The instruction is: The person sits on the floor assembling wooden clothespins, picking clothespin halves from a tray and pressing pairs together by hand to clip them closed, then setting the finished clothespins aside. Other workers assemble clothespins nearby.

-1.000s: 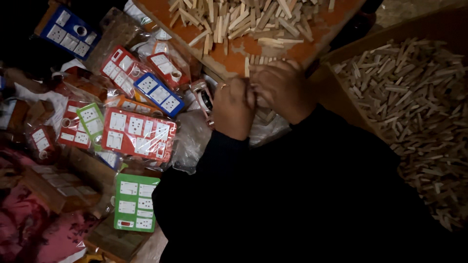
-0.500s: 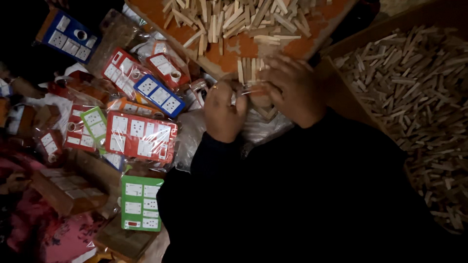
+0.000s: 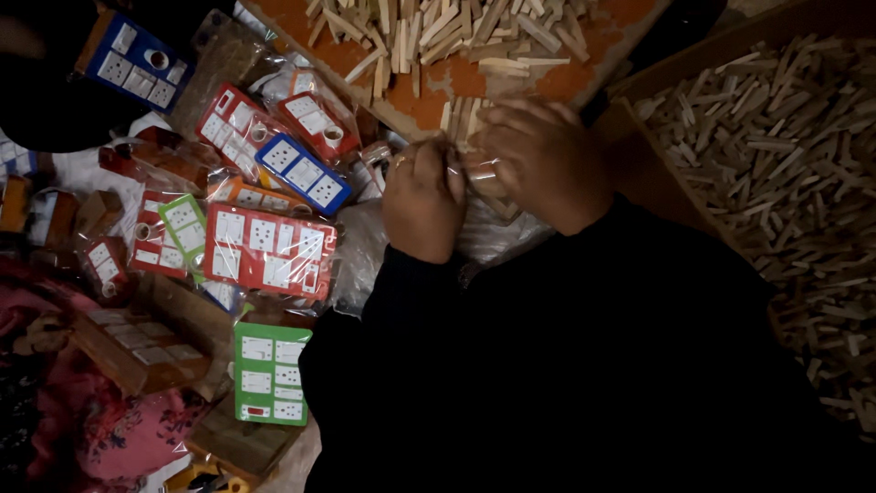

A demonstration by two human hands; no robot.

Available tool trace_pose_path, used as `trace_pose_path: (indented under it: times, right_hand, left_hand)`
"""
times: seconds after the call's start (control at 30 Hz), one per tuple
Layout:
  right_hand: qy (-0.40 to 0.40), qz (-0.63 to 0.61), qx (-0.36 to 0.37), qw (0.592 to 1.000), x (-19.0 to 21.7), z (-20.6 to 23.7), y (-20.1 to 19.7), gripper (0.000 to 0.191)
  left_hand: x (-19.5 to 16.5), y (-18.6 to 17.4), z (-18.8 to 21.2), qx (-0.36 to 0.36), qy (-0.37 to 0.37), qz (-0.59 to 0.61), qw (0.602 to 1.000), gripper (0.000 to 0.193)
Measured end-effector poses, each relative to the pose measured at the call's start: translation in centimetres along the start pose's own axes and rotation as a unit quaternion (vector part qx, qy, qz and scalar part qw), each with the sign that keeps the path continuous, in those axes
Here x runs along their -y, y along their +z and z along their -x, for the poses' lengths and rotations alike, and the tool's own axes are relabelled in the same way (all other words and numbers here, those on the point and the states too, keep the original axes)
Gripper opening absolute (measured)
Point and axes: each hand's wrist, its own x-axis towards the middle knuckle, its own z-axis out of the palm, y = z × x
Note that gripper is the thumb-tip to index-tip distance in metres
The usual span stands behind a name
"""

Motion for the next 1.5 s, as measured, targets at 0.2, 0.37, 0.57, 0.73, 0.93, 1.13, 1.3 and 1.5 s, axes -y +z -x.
trace_pose_path:
  times: [0.2, 0.37, 0.57, 0.73, 0.93, 1.13, 1.3, 1.5]
  right_hand:
    - [-0.001, 0.028, 0.017, 0.999, 0.1, -0.4, 0.0, 0.015]
    - [-0.003, 0.030, 0.024, 0.999, 0.3, -0.4, 0.1, 0.027]
    - [0.006, -0.007, 0.037, 0.999, 0.9, -0.6, 0.1, 0.026]
    - [-0.004, -0.009, 0.019, 1.000, 1.4, -0.8, -0.8, 0.034]
    - [0.003, -0.016, 0.042, 0.999, 2.0, -1.4, -0.9, 0.028]
    - [0.008, -0.015, 0.060, 0.998, 1.2, -1.5, -0.6, 0.027]
    - [-0.001, -0.033, 0.076, 0.997, 0.4, -1.3, -0.5, 0.029]
    - [-0.008, -0.044, 0.051, 0.998, 0.4, -1.4, -1.0, 0.035]
  left_hand:
    - [0.6, -0.2, 0.0, -0.007, 0.011, 0.051, 0.999, 0.018]
    - [-0.5, -0.5, 1.1, -0.006, 0.001, 0.052, 0.999, 0.014]
    - [-1.9, -1.0, 1.6, -0.034, -0.024, 0.074, 0.996, 0.019]
    - [-1.8, -1.1, 1.4, -0.010, -0.015, 0.024, 1.000, 0.025]
    - [-1.5, -0.4, 1.4, -0.003, -0.022, -0.011, 1.000, 0.025]
    - [-0.9, -0.9, 1.5, 0.014, -0.013, 0.019, 1.000, 0.028]
    - [-0.4, -0.8, 1.1, 0.010, -0.011, 0.058, 0.998, 0.025]
    - [-0.9, -0.2, 0.6, 0.043, -0.045, 0.042, 0.997, 0.018]
